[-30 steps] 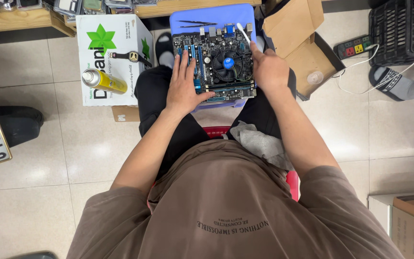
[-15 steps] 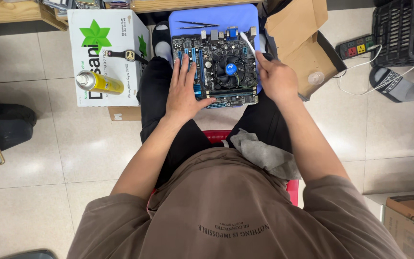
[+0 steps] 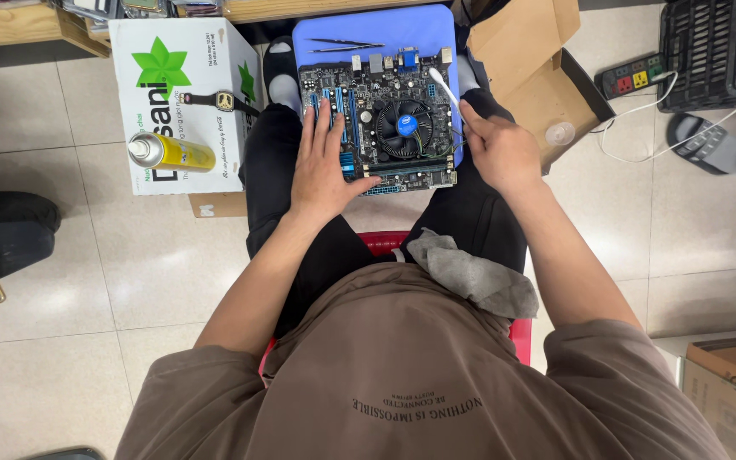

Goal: The person removes a CPU fan from a motherboard, cleans the CPU socket area with a pen, and then reattaches the fan. They then spray a cleaning agent onto a toothbrush and scrub the motherboard surface with it.

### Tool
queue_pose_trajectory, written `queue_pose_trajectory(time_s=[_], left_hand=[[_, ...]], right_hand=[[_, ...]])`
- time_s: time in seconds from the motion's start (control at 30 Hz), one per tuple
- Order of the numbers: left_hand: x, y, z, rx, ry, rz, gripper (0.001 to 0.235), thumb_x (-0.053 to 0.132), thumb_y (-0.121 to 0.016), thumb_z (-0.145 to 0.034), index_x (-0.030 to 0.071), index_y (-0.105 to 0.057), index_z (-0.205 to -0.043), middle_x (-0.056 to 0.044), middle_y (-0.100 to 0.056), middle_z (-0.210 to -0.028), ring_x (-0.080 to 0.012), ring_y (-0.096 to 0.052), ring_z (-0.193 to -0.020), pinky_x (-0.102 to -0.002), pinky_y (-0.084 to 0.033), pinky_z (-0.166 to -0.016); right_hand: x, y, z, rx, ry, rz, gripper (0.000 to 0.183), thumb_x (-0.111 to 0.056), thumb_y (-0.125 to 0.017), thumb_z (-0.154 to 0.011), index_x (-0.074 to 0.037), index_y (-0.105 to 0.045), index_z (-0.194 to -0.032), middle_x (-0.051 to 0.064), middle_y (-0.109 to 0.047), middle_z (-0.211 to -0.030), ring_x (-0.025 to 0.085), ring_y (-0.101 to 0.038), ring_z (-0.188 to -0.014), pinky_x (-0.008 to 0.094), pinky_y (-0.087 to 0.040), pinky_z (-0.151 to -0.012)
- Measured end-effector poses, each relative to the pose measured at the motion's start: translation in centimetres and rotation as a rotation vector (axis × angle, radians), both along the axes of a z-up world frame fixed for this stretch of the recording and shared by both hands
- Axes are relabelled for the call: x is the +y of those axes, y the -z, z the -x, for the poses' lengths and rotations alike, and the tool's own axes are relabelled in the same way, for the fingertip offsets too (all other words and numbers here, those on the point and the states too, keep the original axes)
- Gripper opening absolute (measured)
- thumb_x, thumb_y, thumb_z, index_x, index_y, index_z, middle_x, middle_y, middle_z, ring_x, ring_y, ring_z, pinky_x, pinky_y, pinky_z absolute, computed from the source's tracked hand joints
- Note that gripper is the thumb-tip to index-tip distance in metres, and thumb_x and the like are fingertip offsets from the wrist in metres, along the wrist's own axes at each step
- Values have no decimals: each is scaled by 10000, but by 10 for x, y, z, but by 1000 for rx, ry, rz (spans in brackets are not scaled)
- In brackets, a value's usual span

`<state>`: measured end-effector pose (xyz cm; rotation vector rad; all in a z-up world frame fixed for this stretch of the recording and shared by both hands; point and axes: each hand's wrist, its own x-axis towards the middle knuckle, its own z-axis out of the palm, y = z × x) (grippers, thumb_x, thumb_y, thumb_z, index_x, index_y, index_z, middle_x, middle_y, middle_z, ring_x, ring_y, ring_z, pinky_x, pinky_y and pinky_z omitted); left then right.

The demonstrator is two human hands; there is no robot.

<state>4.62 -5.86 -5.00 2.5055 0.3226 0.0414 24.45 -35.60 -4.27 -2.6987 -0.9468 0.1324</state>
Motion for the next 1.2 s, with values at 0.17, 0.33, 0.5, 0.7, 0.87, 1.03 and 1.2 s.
queue_pose_trajectory(time_s=[0.17, 0.33, 0.5, 0.7, 0.87, 1.03, 1.2], left_hand=[[3, 2, 1, -21, -2, 8, 1249, 608, -1026, -888, -28, -413, -1770, -242, -88, -1914, -503, -37, -1758, -590, -191, -1445], [5, 3, 1, -17, 0, -9, 1258, 641, -1015, -886, -15, -411, -1773, -230, -98, -1916, -489, -42, -1760, -580, -208, -1444], [4, 0, 0, -7, -16, -3, 1265, 634, -1029, -876, -3, -417, -1781, -212, -97, -1922, -478, -49, -1765, -573, -214, -1443], [5, 2, 0, 0, -7, 7, 1270, 635, -1029, -886, 3, -401, -1791, -208, -73, -1923, -469, -27, -1766, -572, -207, -1443], [4, -1, -1, -4, -17, 11, 1273, 628, -1037, -877, 6, -406, -1791, -209, -84, -1923, -466, -40, -1767, -569, -209, -1442], [3, -2, -1, 6, -25, 26, 1276, 616, -1038, -877, 15, -394, -1801, -193, -63, -1931, -464, -22, -1774, -583, -209, -1442], [5, -1, -3, 6, 4, -15, 1276, 609, -1024, -914, 18, -337, -1812, -164, -44, -1928, -430, -17, -1780, -571, -198, -1455]], right_hand=[[25, 11, -18, -73, -76, -93, 440, -247, -690, -1190, -290, -757, -1623, 118, -842, -975, 359, -831, -903, 471, -654, -727], [-3, 7, -11, -28, -68, -50, 456, -271, -689, -1176, -299, -761, -1625, 164, -835, -998, 387, -825, -937, 490, -652, -764], [-20, 5, 6, -14, -50, -29, 420, -283, -706, -1199, -314, -770, -1613, 118, -839, -975, 343, -822, -872, 415, -649, -719], [3, 9, -8, 12, -52, -38, 415, -299, -696, -1204, -336, -758, -1613, 118, -832, -970, 340, -818, -883, 437, -648, -718], [3, -2, -12, 0, -49, -31, 374, -286, -715, -1197, -322, -805, -1559, 80, -828, -936, 295, -817, -842, 387, -640, -703], [-30, -9, -30, 81, -70, 28, 371, -291, -740, -1214, -397, -784, -1567, 154, -843, -1090, 430, -801, -1063, 546, -628, -935], [-35, 23, -72, 135, 21, -31, 338, -284, -709, -1247, -435, -790, -1539, 15, -735, -1184, 336, -635, -1162, 489, -451, -1058]])
